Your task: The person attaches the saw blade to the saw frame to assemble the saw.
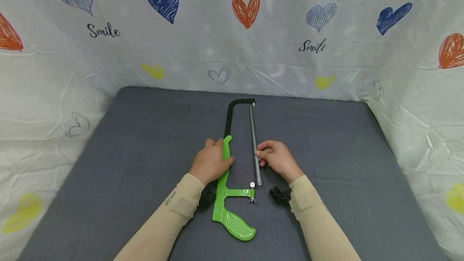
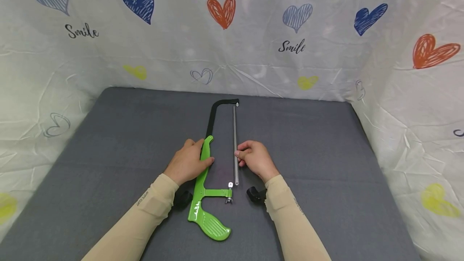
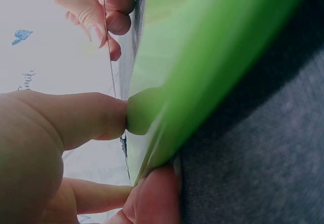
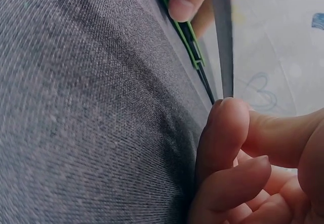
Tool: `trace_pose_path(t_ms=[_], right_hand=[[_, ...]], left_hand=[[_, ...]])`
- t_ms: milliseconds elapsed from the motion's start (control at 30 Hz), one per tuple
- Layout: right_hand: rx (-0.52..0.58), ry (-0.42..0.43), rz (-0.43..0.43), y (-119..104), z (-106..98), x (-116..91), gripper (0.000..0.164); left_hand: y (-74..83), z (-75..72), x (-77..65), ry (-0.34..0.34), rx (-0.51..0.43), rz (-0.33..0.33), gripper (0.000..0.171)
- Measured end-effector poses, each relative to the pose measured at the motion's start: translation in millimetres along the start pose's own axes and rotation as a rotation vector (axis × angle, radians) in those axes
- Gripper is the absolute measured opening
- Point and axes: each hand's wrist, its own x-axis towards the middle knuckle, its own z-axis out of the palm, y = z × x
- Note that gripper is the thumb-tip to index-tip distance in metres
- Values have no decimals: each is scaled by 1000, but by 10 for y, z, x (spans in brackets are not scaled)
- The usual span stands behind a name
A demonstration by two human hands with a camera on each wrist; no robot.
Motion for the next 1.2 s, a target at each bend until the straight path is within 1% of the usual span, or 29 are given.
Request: trace_pose_path(t_ms=[400, 967, 1200], right_hand=[[42, 22, -15, 2, -4, -1, 18], [48, 20, 4, -11, 3, -2, 21], [29, 16, 11, -6, 0, 3, 20]], left_hand=[[7, 4, 3, 1, -4, -9, 80], [22, -5, -4, 2, -4, -15, 81], [14, 8, -2, 4, -5, -16, 81]])
